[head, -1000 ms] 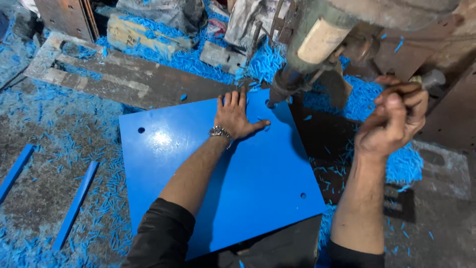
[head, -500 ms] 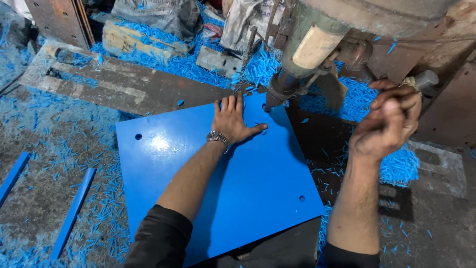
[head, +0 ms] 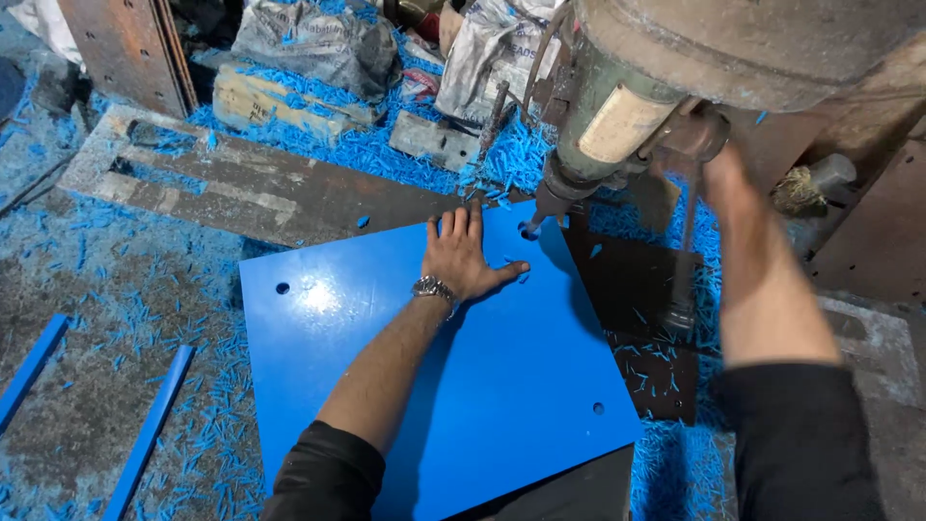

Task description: The person sits at a floor-mounted drill press in a workshop, first hammering a metal rod and adjusting the drill bit against a wood block, then drilling holes in blue plastic sheets, repositioning each sheet to drill multiple holes.

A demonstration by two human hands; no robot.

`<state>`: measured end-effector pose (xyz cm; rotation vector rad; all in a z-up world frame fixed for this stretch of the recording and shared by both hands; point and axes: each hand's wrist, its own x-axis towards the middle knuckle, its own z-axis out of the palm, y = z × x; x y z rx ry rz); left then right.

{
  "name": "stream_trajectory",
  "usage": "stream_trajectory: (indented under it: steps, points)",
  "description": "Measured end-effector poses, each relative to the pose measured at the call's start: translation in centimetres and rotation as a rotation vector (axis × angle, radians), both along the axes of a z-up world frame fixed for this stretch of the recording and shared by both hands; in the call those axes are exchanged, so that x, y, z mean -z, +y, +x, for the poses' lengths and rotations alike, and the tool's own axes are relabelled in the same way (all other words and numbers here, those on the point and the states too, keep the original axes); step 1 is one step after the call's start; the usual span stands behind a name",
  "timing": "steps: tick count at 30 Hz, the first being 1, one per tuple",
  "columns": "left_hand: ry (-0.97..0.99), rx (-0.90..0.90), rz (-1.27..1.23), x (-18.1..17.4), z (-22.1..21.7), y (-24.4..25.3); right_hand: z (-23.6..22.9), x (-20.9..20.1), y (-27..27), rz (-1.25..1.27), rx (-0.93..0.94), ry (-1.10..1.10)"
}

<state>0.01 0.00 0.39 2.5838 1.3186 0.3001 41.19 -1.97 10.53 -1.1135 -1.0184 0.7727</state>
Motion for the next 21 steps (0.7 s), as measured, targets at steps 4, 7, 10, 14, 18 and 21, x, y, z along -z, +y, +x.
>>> stream_trajectory:
  steps: [4,7,10,14,18,21]
  points:
    - [-0.015,-0.003,-0.012,0.0,0.0,0.3,-6.9,2.1,-9.2,-0.644,-0.042,-0.215]
    - [-0.004,0.007,-0.029,0.0,-0.1,0.2,-8.3,4.8,-16.8,-0.593,-0.124,-0.265]
    - [-0.034,0.012,-0.011,0.6,-0.2,0.0,-11.4,8.2,-22.8,-0.624,0.037,-0.447]
    - [-0.106,0.021,0.046,1.2,-0.6,-0.5,-19.9,9.4,-28.0,-0.596,0.308,-0.926]
    - [-0.179,0.031,0.154,2.6,-1.3,-4.7,-26.5,10.6,-31.5,-0.686,0.440,-0.954]
    - [-0.228,-0.025,0.248,2.5,-2.9,-11.2,-29.5,10.4,-33.2,-0.756,0.557,-1.131]
